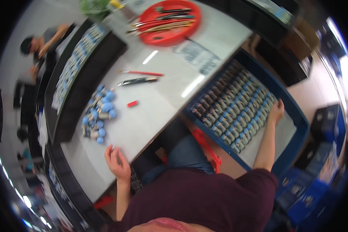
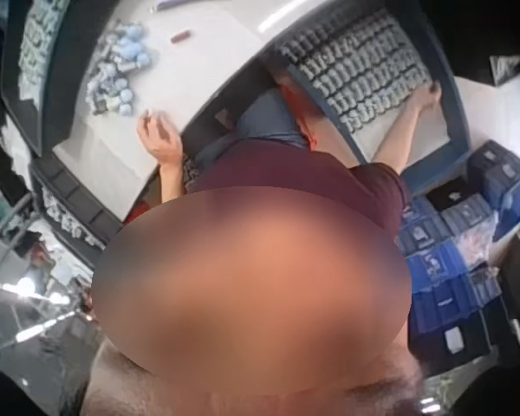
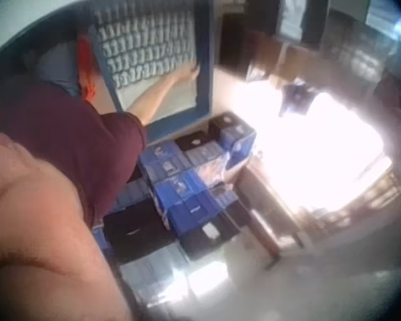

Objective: The person assembles small blue and white miniature figures at a workbench. They pick up a figure, use a red tool to apply a substance to a joint, and then place the figure into a blue tray. The person repeats this process for multiple figures, handling them one at a time.

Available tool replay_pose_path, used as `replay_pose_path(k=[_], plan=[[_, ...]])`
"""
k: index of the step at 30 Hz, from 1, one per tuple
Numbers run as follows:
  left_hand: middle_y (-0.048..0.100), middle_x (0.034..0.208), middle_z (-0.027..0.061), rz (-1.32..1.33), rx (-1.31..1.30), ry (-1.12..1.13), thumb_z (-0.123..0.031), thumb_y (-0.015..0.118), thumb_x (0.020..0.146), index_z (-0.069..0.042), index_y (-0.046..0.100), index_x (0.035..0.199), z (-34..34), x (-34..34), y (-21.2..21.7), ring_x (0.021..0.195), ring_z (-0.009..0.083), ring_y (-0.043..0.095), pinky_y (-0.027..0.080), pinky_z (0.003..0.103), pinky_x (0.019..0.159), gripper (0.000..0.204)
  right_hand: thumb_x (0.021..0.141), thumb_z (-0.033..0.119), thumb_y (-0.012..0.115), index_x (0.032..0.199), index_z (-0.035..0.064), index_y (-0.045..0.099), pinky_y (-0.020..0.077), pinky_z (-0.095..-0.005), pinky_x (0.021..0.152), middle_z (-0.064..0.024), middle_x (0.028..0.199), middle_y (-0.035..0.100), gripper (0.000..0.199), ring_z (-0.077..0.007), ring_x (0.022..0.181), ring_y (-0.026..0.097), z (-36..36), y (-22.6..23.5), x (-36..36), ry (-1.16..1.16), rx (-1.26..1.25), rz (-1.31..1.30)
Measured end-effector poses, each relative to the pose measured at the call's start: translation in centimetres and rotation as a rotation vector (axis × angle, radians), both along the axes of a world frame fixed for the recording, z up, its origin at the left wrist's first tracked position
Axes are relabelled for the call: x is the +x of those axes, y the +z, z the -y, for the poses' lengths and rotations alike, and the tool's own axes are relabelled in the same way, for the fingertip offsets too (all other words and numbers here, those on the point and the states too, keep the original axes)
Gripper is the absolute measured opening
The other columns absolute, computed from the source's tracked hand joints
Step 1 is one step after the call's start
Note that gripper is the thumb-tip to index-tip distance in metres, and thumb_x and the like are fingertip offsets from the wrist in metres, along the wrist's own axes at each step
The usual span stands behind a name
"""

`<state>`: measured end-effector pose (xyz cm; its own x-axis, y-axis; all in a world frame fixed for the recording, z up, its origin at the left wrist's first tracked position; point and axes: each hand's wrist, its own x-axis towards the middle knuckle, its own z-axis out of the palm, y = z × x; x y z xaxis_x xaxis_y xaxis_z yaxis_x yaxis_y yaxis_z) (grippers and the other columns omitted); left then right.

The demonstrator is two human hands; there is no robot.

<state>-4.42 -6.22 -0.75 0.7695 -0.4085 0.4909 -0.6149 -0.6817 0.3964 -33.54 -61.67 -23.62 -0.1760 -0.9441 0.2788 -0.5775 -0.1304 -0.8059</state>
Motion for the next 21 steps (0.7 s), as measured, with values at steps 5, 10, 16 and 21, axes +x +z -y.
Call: replay_pose_path(k=[5,10,16,21], plan=[[0.054,0.106,0.0149,0.002,-0.039,0.015,0.005,0.057,0.075,-0.001,0.059,0.094,-1.2,0.5,0.3,0.087,0.0271,0.056,0.047,0.033,0.076,0.02,0.092,0.014,0.051,0.118,-0.0062,0.048,0.0466,-0.0304,0.086,-0.0155,0.104,0.059,0.033,-0.0222,0.096,0.058,-11.6,5.4,5.3,0.452,-0.078,0.21],[0.056,0.102,0.0127,-0.024,-0.162,-0.027,0.004,0.059,0.074,-0.002,0.059,0.093,-2.0,-0.1,0.7,0.089,0.0269,0.057,0.047,0.032,0.077,0.02,0.096,0.016,0.04,0.106,-0.0054,0.057,0.0421,-0.0235,0.049,-0.0024,0.062,0.054,0.029,-0.0091,0.055,0.05,-25.9,14.2,13.7,1.14,0.172,0.313],[0.058,0.1,0.0127,-0.059,-0.276,-0.174,0.004,0.06,0.073,-0.003,0.06,0.094,-4.5,0.4,3.6,0.091,0.0278,0.057,0.047,0.034,0.078,0.022,0.094,0.032,0.039,0.092,-0.0037,0.062,0.0319,-0.026,0.047,-0.0019,0.05,0.04,0.043,-0.0126,0.047,0.039,-36.7,23.1,24.4,1.795,-0.169,0.489],[0.06,0.097,0.0112,-0.022,-0.236,-0.032,-0.004,0.061,0.076,-0.004,0.061,0.097,-8.1,9.3,6.6,0.089,0.0255,0.057,0.047,0.033,0.074,0.021,0.091,0.027,0.044,0.106,-0.002,0.057,0.0374,-0.0294,0.059,-0.0065,0.065,0.045,0.035,-0.0177,0.06,0.044,-43.1,25.9,29.2,1.951,-0.032,0.459]])
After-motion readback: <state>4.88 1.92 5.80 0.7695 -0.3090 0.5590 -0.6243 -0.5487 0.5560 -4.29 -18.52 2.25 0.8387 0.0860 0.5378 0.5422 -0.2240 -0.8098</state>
